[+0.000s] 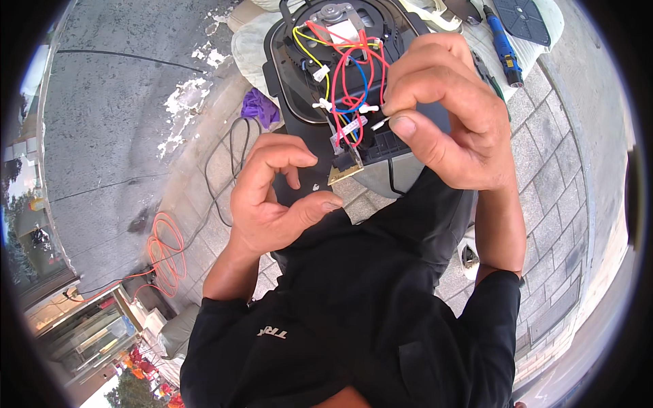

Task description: The person is repairing an electronic device by connecting wires to a circuit board. They use pliers to strip wire ends and a screwdriver to tighten connections on the board, working on a portable device placed on their lap.

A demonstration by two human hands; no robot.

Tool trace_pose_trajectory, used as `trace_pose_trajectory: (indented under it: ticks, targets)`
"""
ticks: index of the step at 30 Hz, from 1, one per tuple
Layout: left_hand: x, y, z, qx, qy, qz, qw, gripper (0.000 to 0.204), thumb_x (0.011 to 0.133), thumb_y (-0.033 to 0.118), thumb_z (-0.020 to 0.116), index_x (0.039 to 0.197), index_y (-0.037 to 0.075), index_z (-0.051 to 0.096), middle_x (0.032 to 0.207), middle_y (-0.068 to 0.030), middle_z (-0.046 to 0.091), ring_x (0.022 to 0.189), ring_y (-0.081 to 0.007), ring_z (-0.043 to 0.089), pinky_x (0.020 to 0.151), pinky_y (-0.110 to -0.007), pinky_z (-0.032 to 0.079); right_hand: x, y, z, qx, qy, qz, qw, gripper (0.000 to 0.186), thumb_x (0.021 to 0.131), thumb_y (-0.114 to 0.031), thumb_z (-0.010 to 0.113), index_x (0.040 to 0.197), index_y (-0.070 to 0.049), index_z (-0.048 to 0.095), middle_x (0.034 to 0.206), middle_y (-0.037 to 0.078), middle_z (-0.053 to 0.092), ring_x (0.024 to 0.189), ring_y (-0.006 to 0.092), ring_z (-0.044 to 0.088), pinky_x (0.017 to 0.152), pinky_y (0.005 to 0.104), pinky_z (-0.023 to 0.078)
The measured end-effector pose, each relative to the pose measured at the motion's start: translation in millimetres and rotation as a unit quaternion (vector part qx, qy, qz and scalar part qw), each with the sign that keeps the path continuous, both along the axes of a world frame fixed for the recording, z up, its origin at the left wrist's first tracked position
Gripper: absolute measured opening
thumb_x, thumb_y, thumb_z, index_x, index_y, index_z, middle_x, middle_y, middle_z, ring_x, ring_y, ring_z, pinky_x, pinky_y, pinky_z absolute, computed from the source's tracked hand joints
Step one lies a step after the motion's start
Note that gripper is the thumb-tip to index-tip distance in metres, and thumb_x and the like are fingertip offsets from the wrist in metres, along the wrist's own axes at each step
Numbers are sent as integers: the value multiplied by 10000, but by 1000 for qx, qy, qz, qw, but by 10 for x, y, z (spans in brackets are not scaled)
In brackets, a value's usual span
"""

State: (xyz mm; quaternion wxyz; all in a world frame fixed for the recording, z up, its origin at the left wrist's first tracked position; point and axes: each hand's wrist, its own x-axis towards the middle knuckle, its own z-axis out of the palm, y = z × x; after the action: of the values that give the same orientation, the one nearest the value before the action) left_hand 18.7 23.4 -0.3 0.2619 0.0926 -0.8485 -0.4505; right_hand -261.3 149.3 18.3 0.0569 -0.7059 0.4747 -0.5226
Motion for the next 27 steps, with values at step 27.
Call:
trace_pose_trajectory:
  ticks: [27]
  targets:
    - [-291,686,-408,220,127,246,936,535,999,-1,757,1463,-39,492,1234,-98,626,1089,-151,641,862,-277,579,631,-118,-168,222,-276,25,935,109,1020,-104,677,1037,3,665,792,64,697,696,92,638,629,302,528]
